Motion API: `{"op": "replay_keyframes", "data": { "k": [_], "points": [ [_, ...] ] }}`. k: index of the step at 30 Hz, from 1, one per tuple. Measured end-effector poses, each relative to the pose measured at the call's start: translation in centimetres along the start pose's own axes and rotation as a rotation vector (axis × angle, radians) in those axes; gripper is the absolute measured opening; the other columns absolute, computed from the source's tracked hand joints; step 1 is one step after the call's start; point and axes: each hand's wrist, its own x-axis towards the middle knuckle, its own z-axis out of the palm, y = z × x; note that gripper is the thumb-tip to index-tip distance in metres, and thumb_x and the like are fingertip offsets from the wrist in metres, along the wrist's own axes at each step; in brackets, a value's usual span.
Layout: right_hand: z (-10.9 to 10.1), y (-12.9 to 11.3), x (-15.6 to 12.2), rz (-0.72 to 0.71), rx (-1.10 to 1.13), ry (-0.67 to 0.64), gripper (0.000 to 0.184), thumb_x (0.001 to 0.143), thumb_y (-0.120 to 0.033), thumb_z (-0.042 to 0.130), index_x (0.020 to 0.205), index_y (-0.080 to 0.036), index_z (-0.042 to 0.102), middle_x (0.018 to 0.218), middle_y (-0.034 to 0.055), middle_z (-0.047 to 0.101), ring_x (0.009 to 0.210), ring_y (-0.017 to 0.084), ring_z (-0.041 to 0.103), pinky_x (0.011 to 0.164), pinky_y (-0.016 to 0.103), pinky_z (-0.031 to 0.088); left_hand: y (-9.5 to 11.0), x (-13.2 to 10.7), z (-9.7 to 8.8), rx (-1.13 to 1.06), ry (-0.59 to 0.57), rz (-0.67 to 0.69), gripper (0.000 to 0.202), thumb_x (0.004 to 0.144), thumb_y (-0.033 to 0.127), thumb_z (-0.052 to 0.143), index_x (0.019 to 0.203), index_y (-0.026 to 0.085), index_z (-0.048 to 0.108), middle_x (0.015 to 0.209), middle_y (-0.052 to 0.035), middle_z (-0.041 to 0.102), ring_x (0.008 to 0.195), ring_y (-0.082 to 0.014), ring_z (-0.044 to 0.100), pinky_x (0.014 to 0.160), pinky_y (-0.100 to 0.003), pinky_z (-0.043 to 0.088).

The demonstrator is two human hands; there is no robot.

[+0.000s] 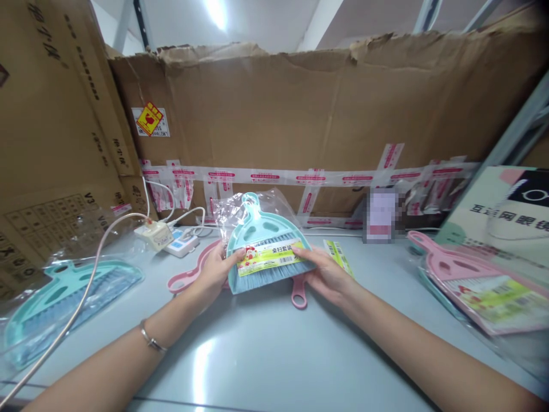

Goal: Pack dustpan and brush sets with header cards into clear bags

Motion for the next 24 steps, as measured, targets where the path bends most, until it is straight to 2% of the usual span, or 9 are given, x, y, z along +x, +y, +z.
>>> {"op": "replay_keyframes", "data": {
  "k": [5, 9, 11, 13, 16, 18, 21, 24],
  "points": [
    [0.2, 0.2, -0.1, -0.05, -0.108, 0.128, 0.028, 0.064, -0.023, 0.074, 0.087, -0.013, 0.064, 0.073, 0.0057, 0.071, 0.061, 0.017, 0.066, 0.055, 0.026, 0.053, -0.1, 0.0, 0.0, 0.042, 0.054, 0.035, 0.045, 0.064, 0.032, 0.075, 0.103, 0.018, 0.059, 0.091, -0.0067, 0.071, 0.073, -0.0212, 0.068, 0.066, -0.031, 0.054],
    [0.5, 0.4, -0.2, -0.078, -0.134, 0.166, 0.025, 0.065, -0.027, 0.074, 0.084, -0.014, 0.063, 0.072, 0.0046, 0.071, 0.059, 0.015, 0.064, 0.054, 0.024, 0.052, 0.0, -0.2, 0.2, 0.055, 0.071, 0.045, 0.043, 0.064, 0.031, 0.075, 0.101, 0.018, 0.06, 0.086, -0.006, 0.072, 0.073, -0.0216, 0.068, 0.067, -0.032, 0.054],
    [0.5, 0.1, -0.3, -0.056, -0.155, 0.131, 0.026, 0.066, -0.028, 0.073, 0.087, -0.013, 0.063, 0.074, 0.0045, 0.071, 0.057, 0.012, 0.063, 0.052, 0.021, 0.051, 0.2, -0.2, 0.2, 0.045, 0.077, 0.013, 0.043, 0.064, 0.031, 0.076, 0.101, 0.017, 0.06, 0.085, -0.0068, 0.072, 0.069, -0.0215, 0.068, 0.063, -0.031, 0.054],
    [0.4, -0.4, -0.5, -0.023, -0.177, 0.035, 0.029, 0.067, -0.027, 0.072, 0.092, -0.014, 0.063, 0.082, 0.0047, 0.072, 0.059, 0.011, 0.063, 0.054, 0.02, 0.051, 0.4, -0.1, 0.1, 0.02, 0.082, -0.026, 0.042, 0.064, 0.031, 0.075, 0.1, 0.016, 0.06, 0.084, -0.0078, 0.072, 0.065, -0.0215, 0.068, 0.058, -0.03, 0.054],
    [0.1, -0.9, -0.8, 0.011, -0.188, -0.141, 0.039, 0.064, -0.021, 0.075, 0.101, -0.018, 0.062, 0.097, 0.0046, 0.07, 0.075, 0.012, 0.066, 0.069, 0.023, 0.053, 0.5, 0.1, -0.2, -0.007, 0.087, -0.059, 0.04, 0.064, 0.031, 0.076, 0.097, 0.015, 0.06, 0.08, -0.0082, 0.072, 0.06, -0.0219, 0.067, 0.049, -0.028, 0.052],
    [0.0, -1.0, -0.9, 0.016, -0.188, -0.204, 0.048, 0.059, -0.015, 0.077, 0.104, -0.02, 0.061, 0.102, 0.0049, 0.069, 0.085, 0.014, 0.066, 0.076, 0.024, 0.052, 0.5, 0.2, -0.4, -0.011, 0.079, -0.056, 0.039, 0.064, 0.031, 0.076, 0.096, 0.015, 0.061, 0.078, -0.0082, 0.072, 0.059, -0.0221, 0.067, 0.046, -0.027, 0.051],
    [0.1, -0.6, -0.9, 0.017, -0.19, -0.188, 0.046, 0.055, -0.012, 0.078, 0.098, -0.016, 0.063, 0.096, 0.0056, 0.07, 0.084, 0.015, 0.066, 0.075, 0.023, 0.053, 0.6, 0.3, -0.4, -0.019, 0.073, -0.033, 0.04, 0.064, 0.031, 0.076, 0.098, 0.016, 0.061, 0.081, -0.0082, 0.072, 0.062, -0.0219, 0.068, 0.048, -0.026, 0.052],
    [0.5, 0.0, -0.7, 0.033, -0.156, -0.068, 0.033, 0.055, -0.012, 0.078, 0.086, -0.014, 0.066, 0.084, 0.0038, 0.071, 0.076, 0.013, 0.067, 0.071, 0.02, 0.054, 0.9, 0.1, -0.2, -0.018, 0.127, -0.05, 0.038, 0.066, 0.031, 0.074, 0.099, 0.017, 0.061, 0.074, -0.0055, 0.072, 0.054, -0.0194, 0.066, 0.043, -0.024, 0.05]
  ]
}}
